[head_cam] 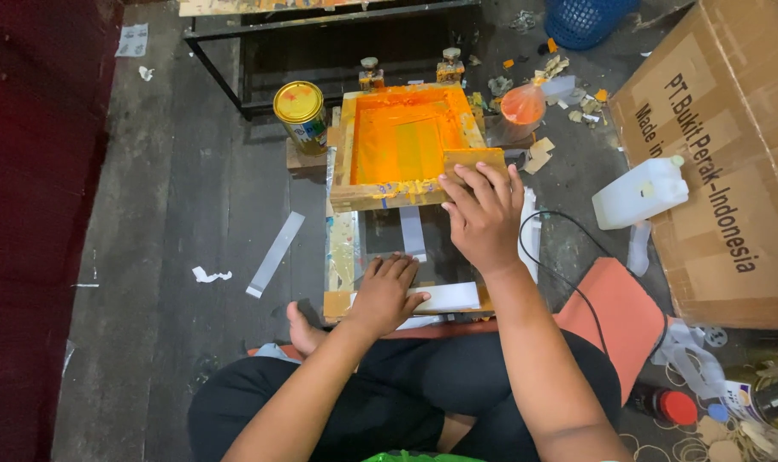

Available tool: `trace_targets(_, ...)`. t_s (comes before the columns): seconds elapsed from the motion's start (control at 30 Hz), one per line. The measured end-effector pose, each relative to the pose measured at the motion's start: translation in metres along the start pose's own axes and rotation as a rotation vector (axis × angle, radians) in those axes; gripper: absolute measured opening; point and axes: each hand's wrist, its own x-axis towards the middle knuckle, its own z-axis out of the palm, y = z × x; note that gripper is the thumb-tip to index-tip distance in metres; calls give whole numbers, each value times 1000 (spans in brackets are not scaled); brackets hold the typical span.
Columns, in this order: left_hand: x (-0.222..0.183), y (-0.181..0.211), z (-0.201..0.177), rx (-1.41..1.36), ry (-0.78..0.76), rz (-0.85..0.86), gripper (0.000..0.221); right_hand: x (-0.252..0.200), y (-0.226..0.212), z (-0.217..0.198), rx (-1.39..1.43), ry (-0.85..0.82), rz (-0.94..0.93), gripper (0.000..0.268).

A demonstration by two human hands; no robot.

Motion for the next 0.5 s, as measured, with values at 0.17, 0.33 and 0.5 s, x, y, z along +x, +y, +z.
trace_targets(0.17, 1, -7, 8, 31, 36, 26, 64, -2, 6, 1, 26, -22, -8, 44)
trace_targets(0.33, -4, -2, 4, 61, 65, 18, 65, -4, 12, 1, 37, -61, -12, 62)
trace_targets(0.5, -15, -4, -27, -147, 165, 5, 35, -22, 22, 18, 31, -301, 33, 68)
